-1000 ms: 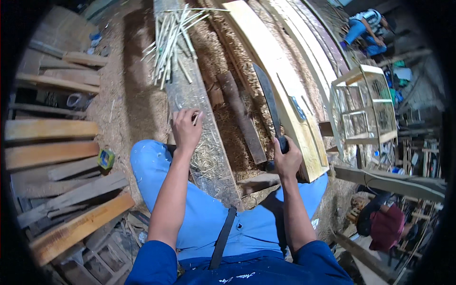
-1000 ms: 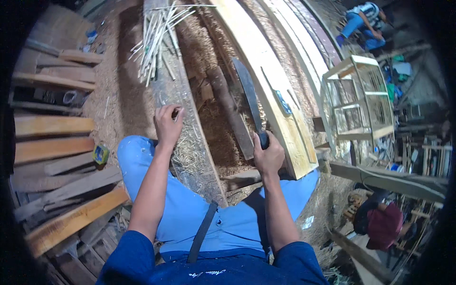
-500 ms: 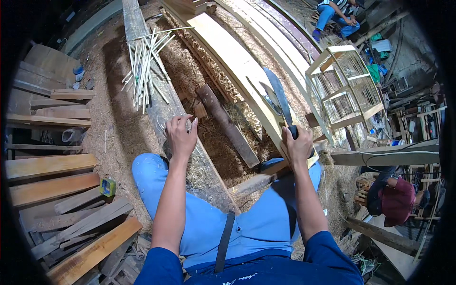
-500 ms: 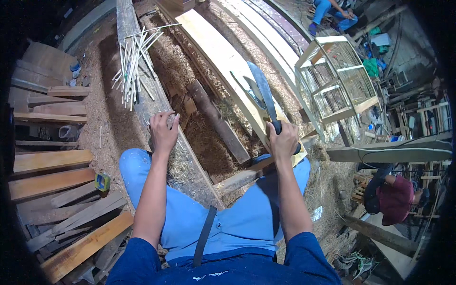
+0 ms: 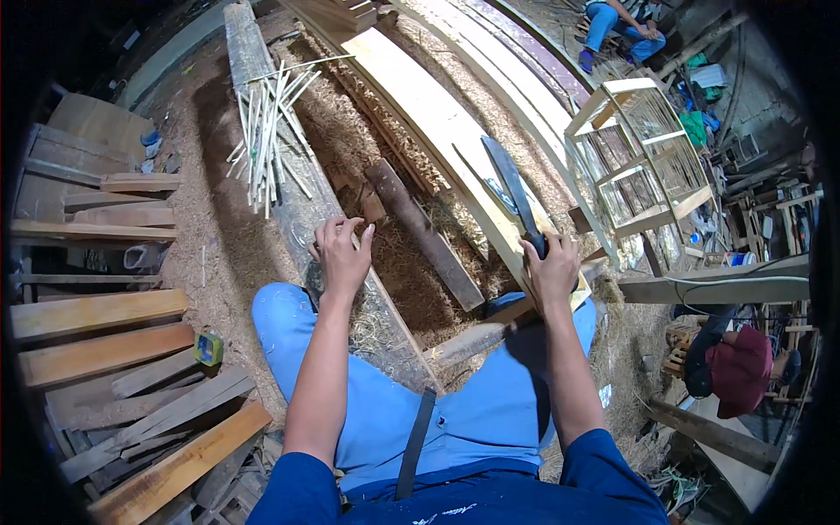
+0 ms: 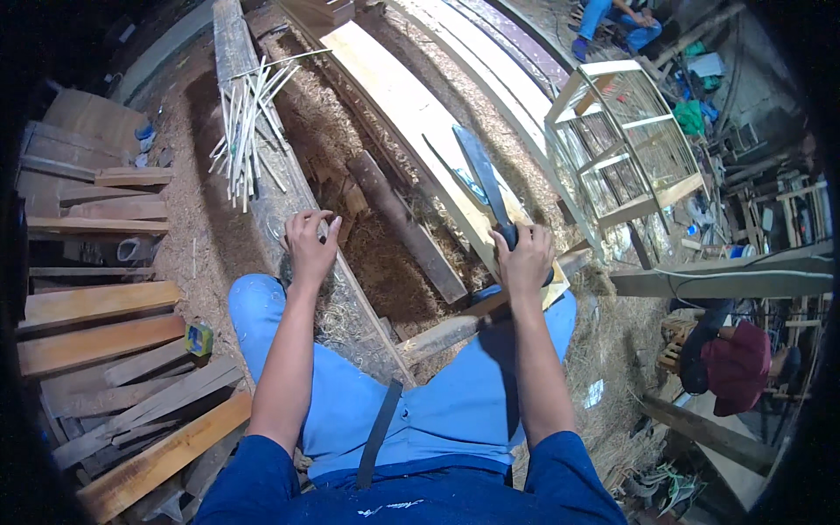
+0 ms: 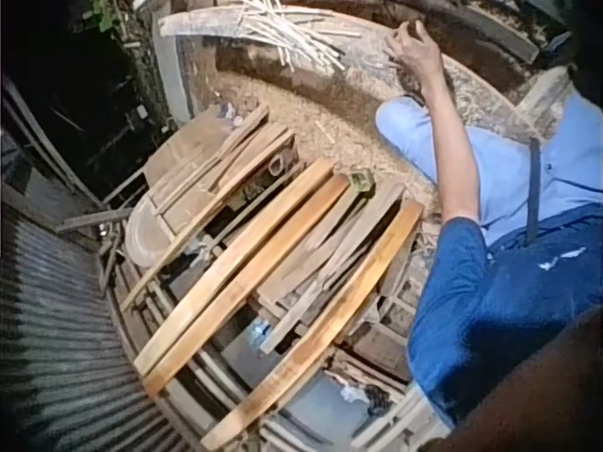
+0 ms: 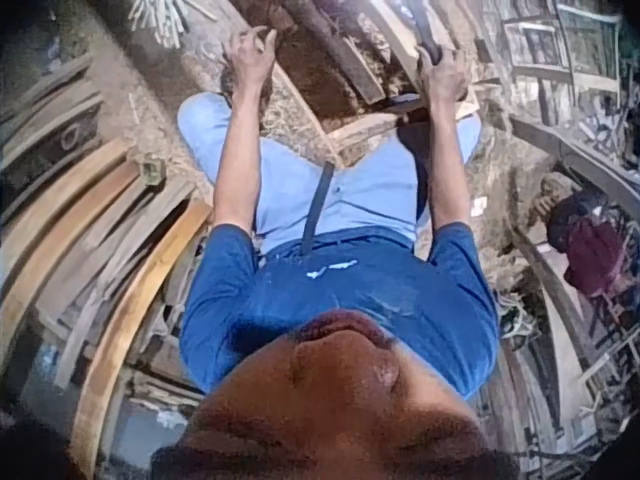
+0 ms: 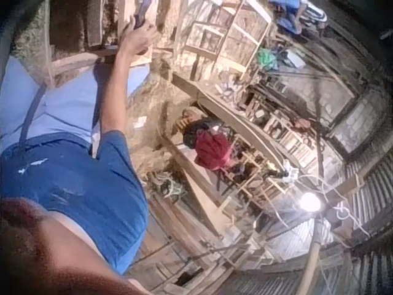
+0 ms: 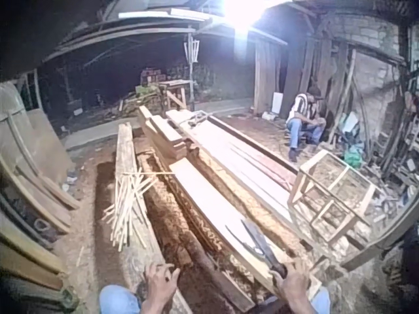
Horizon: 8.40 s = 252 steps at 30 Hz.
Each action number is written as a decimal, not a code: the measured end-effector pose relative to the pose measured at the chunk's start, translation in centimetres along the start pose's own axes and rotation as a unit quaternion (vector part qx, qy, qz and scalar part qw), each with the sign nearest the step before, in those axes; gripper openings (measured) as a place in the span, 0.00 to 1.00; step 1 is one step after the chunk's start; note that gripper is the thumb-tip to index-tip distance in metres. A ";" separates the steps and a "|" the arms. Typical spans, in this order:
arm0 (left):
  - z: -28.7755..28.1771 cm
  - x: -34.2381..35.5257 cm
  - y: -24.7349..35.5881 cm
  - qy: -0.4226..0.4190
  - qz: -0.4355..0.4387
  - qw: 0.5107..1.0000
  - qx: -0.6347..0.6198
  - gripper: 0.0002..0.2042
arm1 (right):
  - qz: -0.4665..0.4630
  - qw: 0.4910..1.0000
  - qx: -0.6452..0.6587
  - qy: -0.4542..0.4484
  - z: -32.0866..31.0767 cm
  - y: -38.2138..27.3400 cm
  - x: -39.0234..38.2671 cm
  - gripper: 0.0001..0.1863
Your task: The person uses a large blade to shave down a thin wooden strip by hand, holding the strip against a wooden log and drawing the blade toward themselves to remove shavings from the surface.
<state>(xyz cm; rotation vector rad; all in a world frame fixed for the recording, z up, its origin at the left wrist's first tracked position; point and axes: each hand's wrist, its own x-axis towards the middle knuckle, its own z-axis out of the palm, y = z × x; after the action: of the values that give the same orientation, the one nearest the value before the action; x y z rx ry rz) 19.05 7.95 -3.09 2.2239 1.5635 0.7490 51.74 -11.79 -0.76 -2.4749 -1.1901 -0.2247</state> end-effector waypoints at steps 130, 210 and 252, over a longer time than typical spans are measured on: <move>4.9 15.1 -5.5 -0.162 0.055 0.983 0.069 0.12 | 0.147 0.839 0.354 -0.385 25.7 -10.4 5.6 0.23; -7.2 -11.2 1.8 -0.067 -0.340 0.749 -0.565 0.04 | 0.002 0.992 0.111 -0.055 0.2 -0.5 0.3 0.21; -8.3 -7.1 -2.0 -0.143 -0.144 0.868 -0.453 0.08 | 0.151 0.800 0.555 -0.172 1.2 -9.1 -4.5 0.12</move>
<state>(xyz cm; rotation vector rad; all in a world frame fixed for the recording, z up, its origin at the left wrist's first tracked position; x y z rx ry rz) 10.80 1.74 0.93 1.2993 1.0304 0.7881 41.81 -9.39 -0.78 -1.5787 -0.6608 0.8212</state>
